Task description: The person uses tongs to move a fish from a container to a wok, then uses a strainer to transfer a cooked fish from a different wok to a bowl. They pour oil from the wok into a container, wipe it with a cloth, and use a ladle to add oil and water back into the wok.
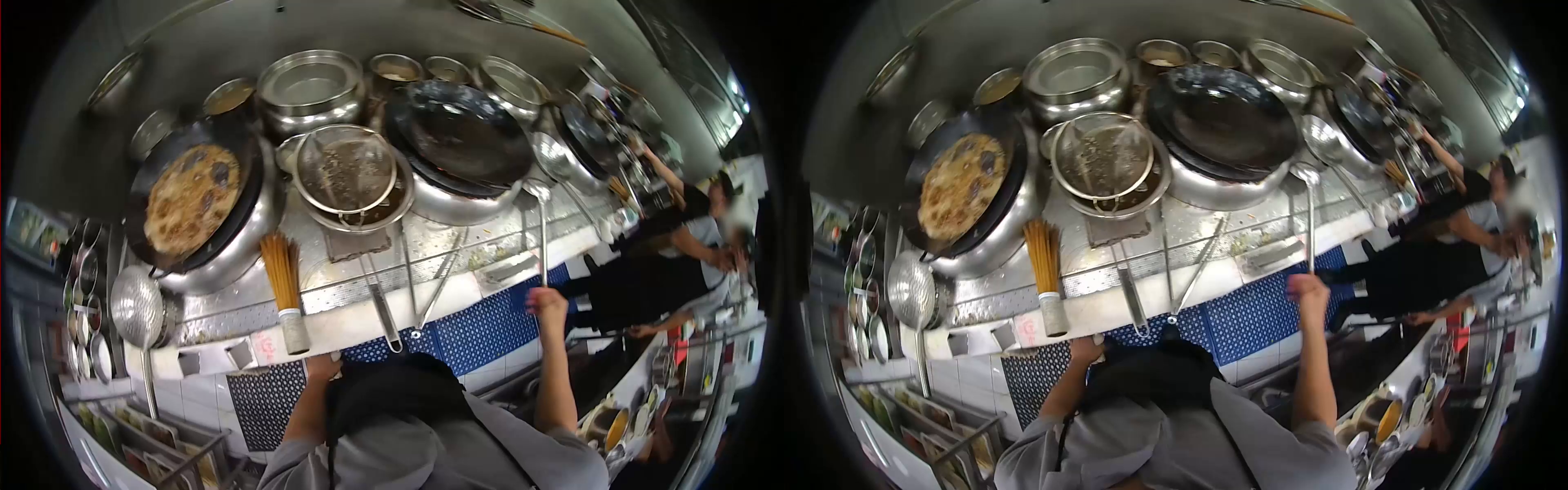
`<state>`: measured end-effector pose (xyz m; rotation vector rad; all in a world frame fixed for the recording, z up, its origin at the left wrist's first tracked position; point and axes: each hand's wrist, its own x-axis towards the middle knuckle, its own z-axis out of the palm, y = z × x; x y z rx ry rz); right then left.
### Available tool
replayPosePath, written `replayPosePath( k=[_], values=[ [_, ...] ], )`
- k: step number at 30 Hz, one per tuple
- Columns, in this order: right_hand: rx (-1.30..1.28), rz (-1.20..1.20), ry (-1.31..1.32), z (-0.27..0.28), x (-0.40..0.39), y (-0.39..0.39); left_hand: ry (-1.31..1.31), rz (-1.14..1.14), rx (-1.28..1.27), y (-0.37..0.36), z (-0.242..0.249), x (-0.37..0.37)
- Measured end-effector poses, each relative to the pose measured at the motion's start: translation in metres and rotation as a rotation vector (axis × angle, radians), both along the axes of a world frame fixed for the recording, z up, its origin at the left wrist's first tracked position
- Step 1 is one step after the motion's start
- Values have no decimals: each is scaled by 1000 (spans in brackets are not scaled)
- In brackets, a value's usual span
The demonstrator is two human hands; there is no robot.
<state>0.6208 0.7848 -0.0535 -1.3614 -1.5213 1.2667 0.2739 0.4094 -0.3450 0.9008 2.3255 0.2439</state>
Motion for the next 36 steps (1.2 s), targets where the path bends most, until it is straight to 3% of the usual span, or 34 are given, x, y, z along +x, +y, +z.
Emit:
replayPosePath(
  k=[2,4,5,7,10,11,13,15,19,23,24,25,27,29,30,33,36],
  values=[
    [-404,436,52,23,-87,-48,-11,-45,-170,-8,-5,-2],
    [-846,699,284,18,-159,-99,-24,28,-25,-10,19,-5],
    [-1031,742,445,10,-182,-121,-33,55,50,-8,25,-6],
    [-1162,639,433,36,-229,-158,99,68,156,-11,15,-7],
    [-1155,679,692,14,-223,-156,271,59,177,-16,7,-10],
    [-1117,626,637,25,-224,-150,175,147,199,-19,7,-13],
    [-1047,509,524,54,-223,-134,255,113,288,-26,10,-16],
    [-965,497,505,75,-229,-104,105,124,257,-33,5,-21],
    [-473,563,380,130,-280,-9,91,153,388,-42,-16,-24],
    [282,409,-180,159,-369,122,27,184,243,-49,-18,-16],
    [669,282,-382,152,-395,156,-132,264,118,-45,-5,-15],
    [1057,134,-563,147,-416,180,-81,215,212,-46,2,-13],
    [879,172,-812,150,-447,200,31,132,393,-49,7,-9],
    [1054,427,-982,112,-469,249,100,141,266,-54,3,-5],
    [1053,512,-1109,119,-475,249,86,187,244,-53,6,-8],
    [1072,309,-944,113,-468,257,31,262,181,-58,-5,-15],
    [1018,267,-746,117,-447,237,-17,161,95,-58,-17,-27]
  ],
)
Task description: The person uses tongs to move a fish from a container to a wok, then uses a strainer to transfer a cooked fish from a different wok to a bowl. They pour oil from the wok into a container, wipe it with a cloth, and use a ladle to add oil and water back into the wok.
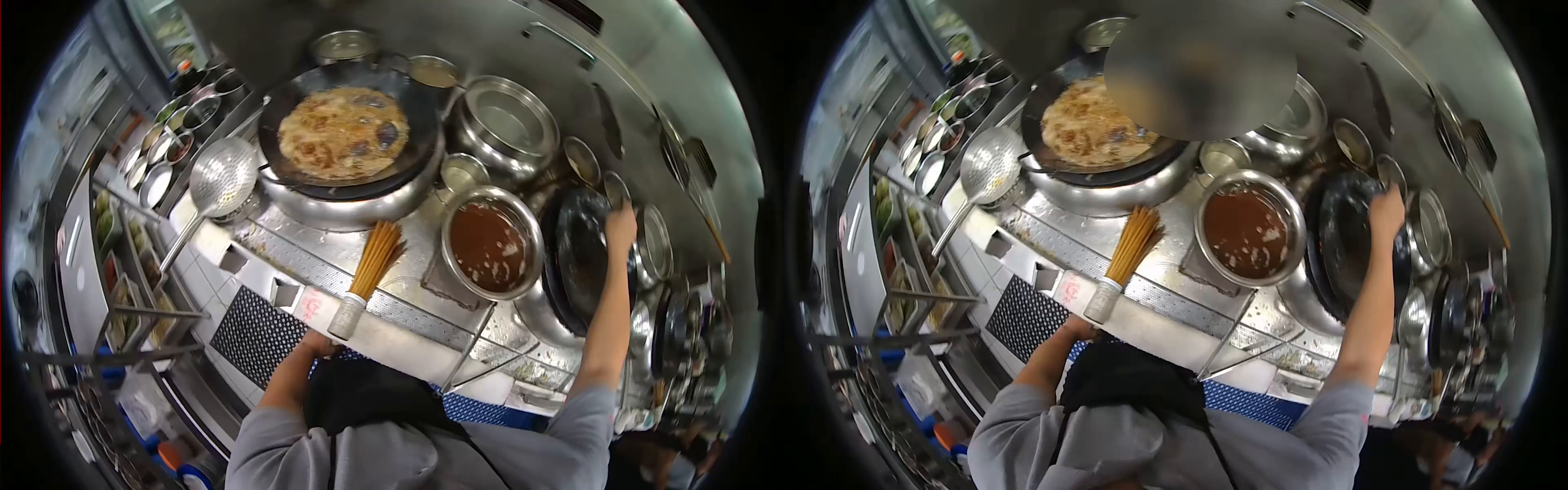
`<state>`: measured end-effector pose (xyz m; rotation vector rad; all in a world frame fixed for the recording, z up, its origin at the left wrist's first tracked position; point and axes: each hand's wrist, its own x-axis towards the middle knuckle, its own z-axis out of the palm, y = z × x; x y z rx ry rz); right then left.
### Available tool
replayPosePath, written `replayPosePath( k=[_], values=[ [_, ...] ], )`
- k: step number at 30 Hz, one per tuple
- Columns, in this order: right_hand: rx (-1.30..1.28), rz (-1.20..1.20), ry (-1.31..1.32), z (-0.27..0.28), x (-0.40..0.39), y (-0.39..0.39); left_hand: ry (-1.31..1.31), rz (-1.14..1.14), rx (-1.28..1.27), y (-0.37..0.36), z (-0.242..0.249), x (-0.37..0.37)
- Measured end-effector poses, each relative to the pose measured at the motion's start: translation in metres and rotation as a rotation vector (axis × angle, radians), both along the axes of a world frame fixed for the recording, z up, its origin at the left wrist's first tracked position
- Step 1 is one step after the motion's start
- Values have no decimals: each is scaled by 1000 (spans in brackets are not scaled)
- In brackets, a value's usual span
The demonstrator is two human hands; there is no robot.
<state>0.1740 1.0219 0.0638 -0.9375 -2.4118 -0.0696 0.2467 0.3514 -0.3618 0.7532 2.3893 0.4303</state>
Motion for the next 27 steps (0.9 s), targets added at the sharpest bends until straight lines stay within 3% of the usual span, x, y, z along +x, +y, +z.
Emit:
replayPosePath(
  k=[1,2,3,5,7,10,12,13,16,19,20,25,27],
  values=[
    [-12,46,99,-4,9,-4,41,-52,29,1,3,-6],
    [-98,270,338,-32,18,26,80,-103,52,0,7,-8],
    [-722,159,459,-16,36,-14,35,-91,31,-1,12,-7],
    [-1077,131,709,-3,63,-90,-51,-88,-9,2,20,-10],
    [-1326,280,730,-5,93,-145,139,-245,-157,3,15,-15],
    [-1568,379,717,-6,111,-240,-105,-161,-40,5,4,-17],
    [-1801,521,727,-11,113,-294,22,-313,-61,-1,25,-24],
    [-1852,542,676,-7,108,-327,93,-356,-66,-4,34,-29],
    [-2017,524,502,2,86,-416,-72,-237,31,-30,20,-31],
    [-2195,535,403,4,64,-468,-267,-70,34,-79,86,-50],
    [-2233,541,390,5,58,-479,-210,24,25,-94,88,-56],
    [-2237,596,504,-1,64,-489,-128,440,-9,-210,30,-52],
    [-2165,574,598,1,75,-485,-248,539,-56,-245,25,-50]
  ],
)
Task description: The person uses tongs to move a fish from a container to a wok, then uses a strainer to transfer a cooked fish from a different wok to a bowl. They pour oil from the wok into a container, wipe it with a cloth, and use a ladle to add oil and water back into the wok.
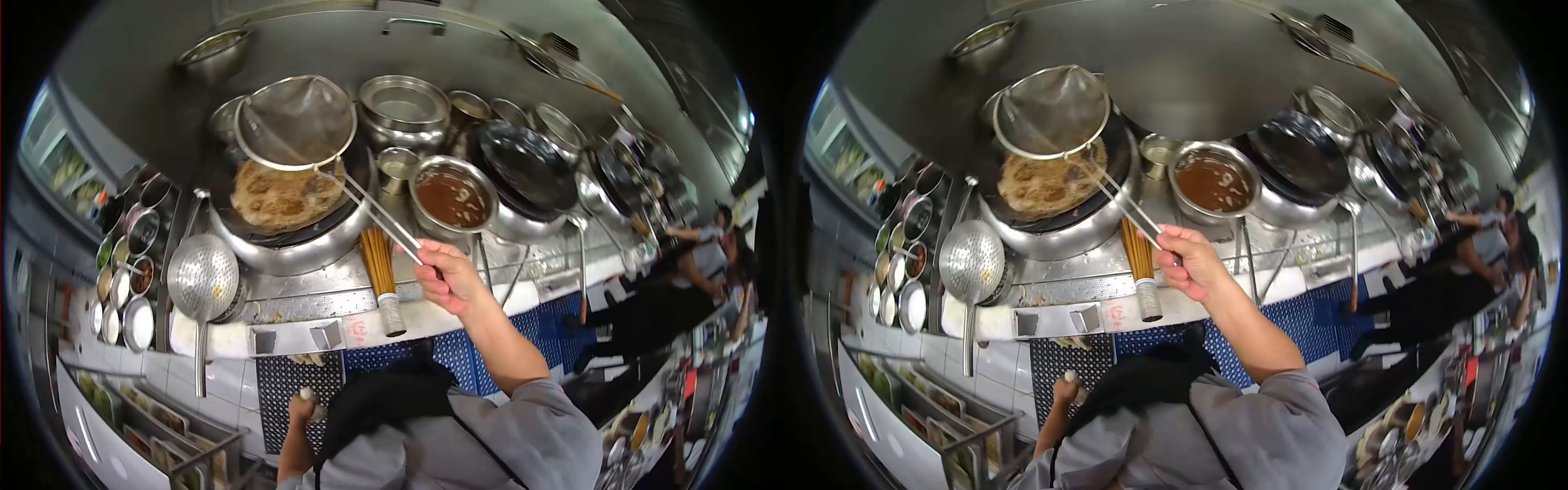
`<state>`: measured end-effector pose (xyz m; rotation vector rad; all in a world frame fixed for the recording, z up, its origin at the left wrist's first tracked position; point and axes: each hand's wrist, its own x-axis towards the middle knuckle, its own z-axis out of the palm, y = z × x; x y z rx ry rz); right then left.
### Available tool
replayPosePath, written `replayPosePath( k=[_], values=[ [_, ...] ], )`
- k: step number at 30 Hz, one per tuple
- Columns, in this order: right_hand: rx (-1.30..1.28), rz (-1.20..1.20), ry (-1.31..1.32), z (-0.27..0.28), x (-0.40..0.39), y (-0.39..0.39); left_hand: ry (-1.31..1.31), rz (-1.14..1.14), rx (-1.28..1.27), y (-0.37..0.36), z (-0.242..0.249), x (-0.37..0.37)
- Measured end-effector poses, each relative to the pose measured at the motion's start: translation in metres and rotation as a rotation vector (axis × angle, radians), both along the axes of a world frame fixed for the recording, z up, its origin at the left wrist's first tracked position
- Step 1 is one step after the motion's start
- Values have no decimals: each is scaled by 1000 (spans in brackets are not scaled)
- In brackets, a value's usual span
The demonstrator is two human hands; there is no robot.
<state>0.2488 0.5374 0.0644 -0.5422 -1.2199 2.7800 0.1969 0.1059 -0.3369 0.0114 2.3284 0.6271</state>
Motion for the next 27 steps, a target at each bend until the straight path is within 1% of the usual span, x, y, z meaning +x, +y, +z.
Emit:
replayPosePath(
  k=[3,4,6,7,9,10,11,12,13,14,15,16,17,18,19,20,22,24,25,26,27],
  values=[
    [90,-179,18,-5,30,12,-84,-125,73,-53,-49,6],
    [99,-238,-3,-5,42,14,-78,-329,113,-72,-82,1],
    [118,-335,-55,-9,63,15,-271,13,44,-59,-50,14],
    [103,-387,-54,-15,73,14,-298,-5,116,-61,-34,12],
    [53,-442,-56,-50,84,8,-356,-74,275,-45,-13,0],
    [30,-476,-55,-59,88,1,-318,-115,270,-27,6,-6],
    [-53,-442,-24,-65,87,-12,-280,-144,262,-12,28,-7],
    [-104,-489,-56,-65,81,-26,-193,-271,201,-10,8,-9],
    [-75,-515,-18,-72,84,-28,-99,-392,135,-14,-18,-11],
    [-62,-486,14,-81,80,-31,-22,-572,253,-24,-46,-19],
    [-88,-464,-26,-85,80,-30,76,-753,380,-39,-82,-26],
    [-60,-413,-52,-81,79,-31,181,-911,506,-53,-114,-31],
    [-23,-340,-114,-69,74,-32,-455,-190,250,-23,-50,-21],
    [62,-242,-99,-62,73,-34,-471,-171,291,-10,-6,-20],
    [116,-145,-74,-59,67,-37,-479,-165,334,-2,18,-17],
    [170,-72,-46,-55,62,-39,-554,65,203,7,30,-14],
    [147,152,-95,-39,43,-51,-705,236,433,5,48,-7],
    [77,325,-156,-32,13,-73,-743,450,741,7,104,-3],
    [16,397,-198,-31,-3,-89,-794,578,885,2,119,-3],
    [27,479,-183,-38,-20,-106,-757,715,1097,8,156,-1],
    [38,558,-167,-53,-35,-127,-677,697,1428,11,158,-3]
  ],
)
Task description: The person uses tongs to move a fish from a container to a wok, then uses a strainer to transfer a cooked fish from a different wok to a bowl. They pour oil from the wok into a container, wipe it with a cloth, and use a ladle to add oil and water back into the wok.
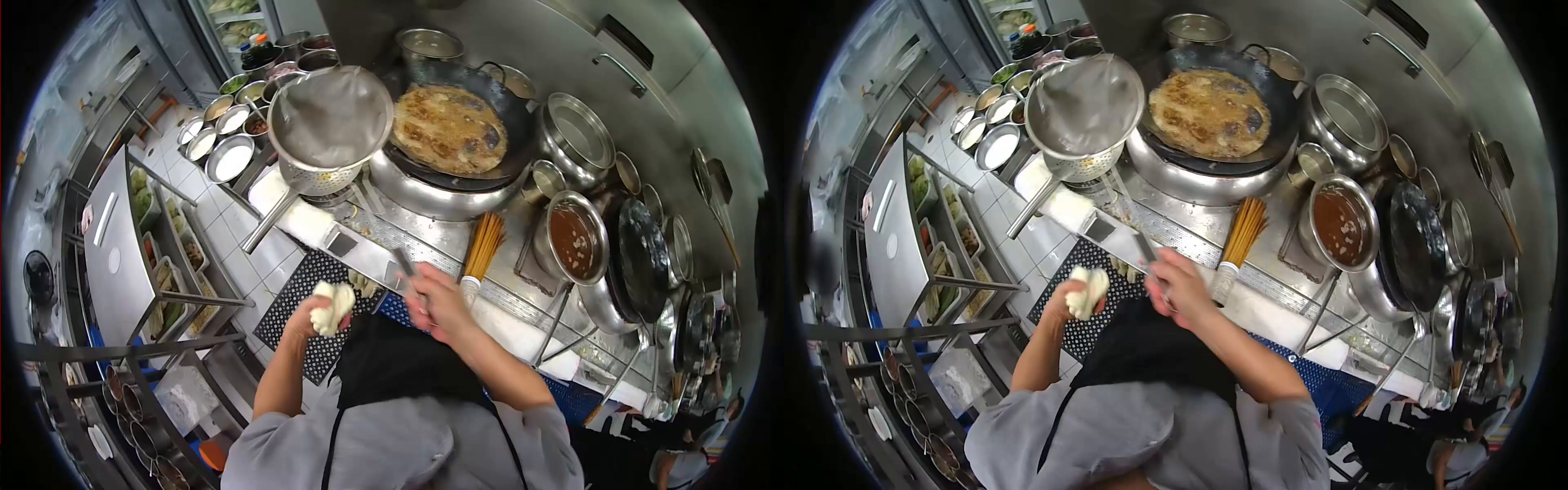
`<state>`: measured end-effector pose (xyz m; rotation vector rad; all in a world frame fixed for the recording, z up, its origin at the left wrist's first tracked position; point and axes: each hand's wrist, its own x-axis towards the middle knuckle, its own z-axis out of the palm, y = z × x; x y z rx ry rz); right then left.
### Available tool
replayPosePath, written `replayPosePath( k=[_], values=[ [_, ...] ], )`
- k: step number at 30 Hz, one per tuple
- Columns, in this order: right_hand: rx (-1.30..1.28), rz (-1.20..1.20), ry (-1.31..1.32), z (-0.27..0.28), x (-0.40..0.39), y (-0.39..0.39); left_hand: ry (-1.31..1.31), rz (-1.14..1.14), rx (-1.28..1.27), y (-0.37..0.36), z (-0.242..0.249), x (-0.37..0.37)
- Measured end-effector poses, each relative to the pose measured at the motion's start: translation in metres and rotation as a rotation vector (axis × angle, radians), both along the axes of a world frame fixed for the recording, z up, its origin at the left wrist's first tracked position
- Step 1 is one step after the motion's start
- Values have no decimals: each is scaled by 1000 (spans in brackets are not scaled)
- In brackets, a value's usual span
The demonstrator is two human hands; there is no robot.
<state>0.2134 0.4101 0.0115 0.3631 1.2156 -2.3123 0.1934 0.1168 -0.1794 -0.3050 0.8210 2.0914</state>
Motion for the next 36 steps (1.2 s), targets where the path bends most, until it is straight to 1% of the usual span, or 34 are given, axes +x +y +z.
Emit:
replayPosePath(
  k=[1,2,3,4,5,6,7,8,9,11,12,13,14,15,16,17,18,19,20,21,22,23,24,25,27,28,29,30,31,32,33,34,35,36],
  values=[
    [-13,0,-4,-22,-10,-26,152,93,214,6,8,-7],
    [-26,-7,-9,-46,-18,-53,147,305,263,31,67,-9],
    [-66,25,36,-68,-22,-77,167,363,415,29,68,-19],
    [-53,70,23,-82,-24,-98,197,333,450,26,78,-29],
    [113,169,33,-100,-26,-114,197,360,390,29,91,-34],
    [123,294,67,-104,-30,-119,196,386,329,32,104,-39],
    [174,400,64,-103,-33,-120,179,357,203,25,88,-46],
    [290,520,113,-102,-34,-118,163,323,75,6,59,-54],
    [409,625,156,-102,-33,-114,151,273,-50,-12,40,-61],
    [534,634,298,-110,-23,-94,95,347,-315,-27,25,-67],
    [508,609,335,-104,-17,-74,99,301,-416,-20,46,-68],
    [479,533,343,-97,-10,-50,117,238,-420,-42,14,-80],
    [447,472,373,-88,-5,-24,138,235,-448,-53,6,-86],
    [419,419,409,-75,2,4,121,268,-521,-48,28,-86],
    [533,299,346,-48,14,38,131,243,-540,-60,20,-93],
    [639,111,383,-46,29,73,140,230,-552,-69,14,-99],
    [652,-149,398,-66,49,115,160,262,-561,-69,20,-101],
    [668,-383,384,-47,70,153,159,228,-542,-78,19,-105],
    [1066,-534,282,-35,97,194,158,226,-575,-79,25,-107],
    [1277,-699,319,-45,128,241,176,217,-600,-86,18,-114],
    [1604,-722,59,-47,163,286,187,234,-620,-84,23,-115],
    [1762,-770,-112,-60,204,331,201,254,-641,-81,29,-117],
    [1844,-805,-297,-58,237,356,202,266,-669,-86,26,-123],
    [1838,-876,-399,-67,270,382,208,260,-677,-93,22,-128],
    [1904,-959,-617,-68,317,399,193,303,-716,-100,24,-140],
    [1957,-916,-775,-73,337,407,236,284,-754,-102,32,-144],
    [2000,-865,-935,-83,356,414,275,450,-784,-91,37,-148],
    [2050,-885,-1058,-97,372,417,360,473,-824,-80,49,-147],
    [2025,-873,-1117,-105,386,418,450,500,-858,-65,69,-146],
    [2000,-852,-1169,-112,399,417,520,421,-836,-50,88,-148],
    [1977,-826,-1211,-119,408,417,551,432,-724,-26,102,-144],
    [1869,-800,-1258,-127,417,422,576,449,-612,36,133,-124],
    [1793,-793,-1229,-136,424,429,598,469,-499,89,155,-115],
    [1719,-787,-1197,-143,430,437,535,233,-333,122,153,-119]
  ],
)
